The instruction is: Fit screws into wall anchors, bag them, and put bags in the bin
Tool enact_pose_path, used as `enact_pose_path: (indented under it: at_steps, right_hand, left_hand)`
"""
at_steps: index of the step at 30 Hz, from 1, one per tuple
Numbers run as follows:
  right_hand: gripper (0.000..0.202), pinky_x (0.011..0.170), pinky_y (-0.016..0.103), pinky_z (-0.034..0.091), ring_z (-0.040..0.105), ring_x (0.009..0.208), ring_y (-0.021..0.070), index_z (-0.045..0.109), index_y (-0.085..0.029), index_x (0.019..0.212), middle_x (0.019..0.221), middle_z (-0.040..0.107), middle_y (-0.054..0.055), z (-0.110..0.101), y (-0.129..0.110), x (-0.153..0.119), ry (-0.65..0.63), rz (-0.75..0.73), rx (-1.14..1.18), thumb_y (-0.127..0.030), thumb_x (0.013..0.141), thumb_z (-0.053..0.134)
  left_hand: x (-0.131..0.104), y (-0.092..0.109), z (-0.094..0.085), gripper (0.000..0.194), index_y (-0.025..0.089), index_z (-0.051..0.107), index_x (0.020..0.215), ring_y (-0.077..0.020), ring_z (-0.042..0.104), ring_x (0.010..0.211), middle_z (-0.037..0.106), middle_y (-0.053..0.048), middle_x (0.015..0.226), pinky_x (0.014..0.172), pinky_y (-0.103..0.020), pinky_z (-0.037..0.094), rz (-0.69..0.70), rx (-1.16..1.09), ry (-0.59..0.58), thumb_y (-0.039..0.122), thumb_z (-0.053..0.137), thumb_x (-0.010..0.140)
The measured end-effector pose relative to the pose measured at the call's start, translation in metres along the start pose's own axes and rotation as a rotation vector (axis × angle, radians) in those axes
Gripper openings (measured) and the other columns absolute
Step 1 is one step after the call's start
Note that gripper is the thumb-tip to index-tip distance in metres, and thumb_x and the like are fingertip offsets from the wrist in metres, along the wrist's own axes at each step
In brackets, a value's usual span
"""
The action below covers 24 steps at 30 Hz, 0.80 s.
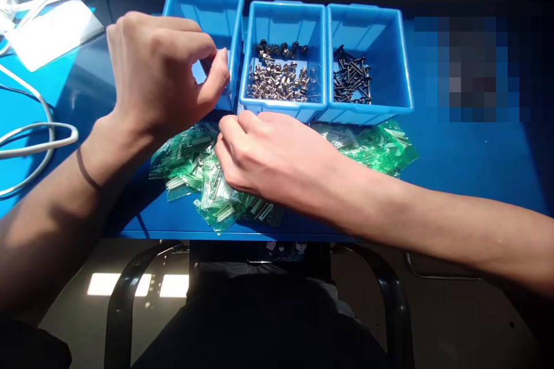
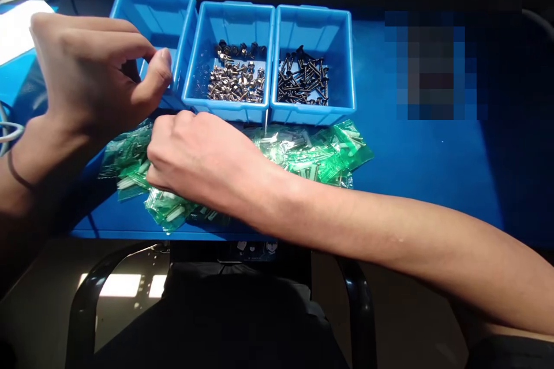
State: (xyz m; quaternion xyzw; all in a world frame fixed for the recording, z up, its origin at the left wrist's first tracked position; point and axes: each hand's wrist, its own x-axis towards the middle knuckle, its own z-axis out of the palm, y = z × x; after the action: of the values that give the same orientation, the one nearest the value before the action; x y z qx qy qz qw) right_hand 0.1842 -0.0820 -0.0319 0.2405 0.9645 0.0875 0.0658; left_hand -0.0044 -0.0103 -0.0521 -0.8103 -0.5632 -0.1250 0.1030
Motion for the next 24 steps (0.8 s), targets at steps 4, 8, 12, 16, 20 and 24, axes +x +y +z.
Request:
enact_pose_path:
  at_steps: [4,8,12,16,20,24]
  right_hand:
    - [0.052,0.061,0.032,0.037,0.066,0.088,0.0249,0.066,-0.002,0.103,0.092,0.064,0.016,0.0016,-0.002,-0.0024,0.044,0.046,-0.073,0.01,0.092,0.016]
    - [0.051,0.06,0.033,0.035,0.066,0.083,0.0229,0.066,-0.006,0.098,0.09,0.063,0.013,0.004,-0.0013,-0.0025,0.073,0.041,-0.062,0.007,0.094,0.017]
    - [0.049,0.06,0.035,0.034,0.064,0.083,0.0233,0.065,-0.007,0.096,0.09,0.062,0.013,0.005,-0.0007,-0.0029,0.083,0.057,-0.043,0.008,0.094,0.019]
    - [0.048,0.059,0.033,0.034,0.064,0.087,0.0249,0.066,-0.004,0.099,0.091,0.062,0.015,0.0065,-0.0015,-0.0036,0.063,0.095,-0.04,0.007,0.095,0.02]
    - [0.044,0.057,0.031,0.032,0.064,0.086,0.0234,0.066,-0.006,0.096,0.091,0.063,0.015,0.008,-0.0041,-0.0035,0.044,0.15,-0.023,0.007,0.094,0.024]
    - [0.044,0.057,0.031,0.033,0.064,0.083,0.0228,0.064,-0.008,0.09,0.089,0.063,0.014,0.0091,-0.006,-0.0032,0.076,0.161,-0.025,0.009,0.092,0.024]
  left_hand:
    - [0.0,-0.0005,0.0017,0.061,0.032,0.066,0.085,-0.0324,0.055,0.079,0.06,-0.01,0.08,0.072,-0.049,0.026,-0.005,0.017,0.002,0.067,0.017,0.098]
    - [-0.0007,-0.0007,0.0014,0.061,0.031,0.063,0.082,-0.0325,0.054,0.08,0.06,-0.01,0.08,0.072,-0.049,0.025,-0.01,0.026,0.005,0.068,0.017,0.098]
    - [-0.0008,-0.0012,0.0,0.061,0.032,0.061,0.081,-0.0331,0.054,0.08,0.059,-0.01,0.08,0.071,-0.049,0.025,-0.009,0.022,0.0,0.068,0.015,0.098]
    - [-0.001,-0.0008,-0.0006,0.061,0.033,0.062,0.083,-0.0345,0.054,0.08,0.057,-0.01,0.079,0.071,-0.049,0.024,-0.008,0.019,-0.005,0.068,0.014,0.098]
    - [-0.0014,0.0002,-0.0007,0.06,0.033,0.06,0.081,-0.0341,0.052,0.079,0.055,-0.009,0.078,0.072,-0.048,0.024,-0.006,0.015,-0.003,0.068,0.014,0.098]
    - [-0.0017,0.0005,-0.0006,0.056,0.032,0.052,0.076,-0.0322,0.047,0.075,0.051,-0.008,0.076,0.071,-0.047,0.022,-0.002,0.009,-0.002,0.068,0.016,0.099]
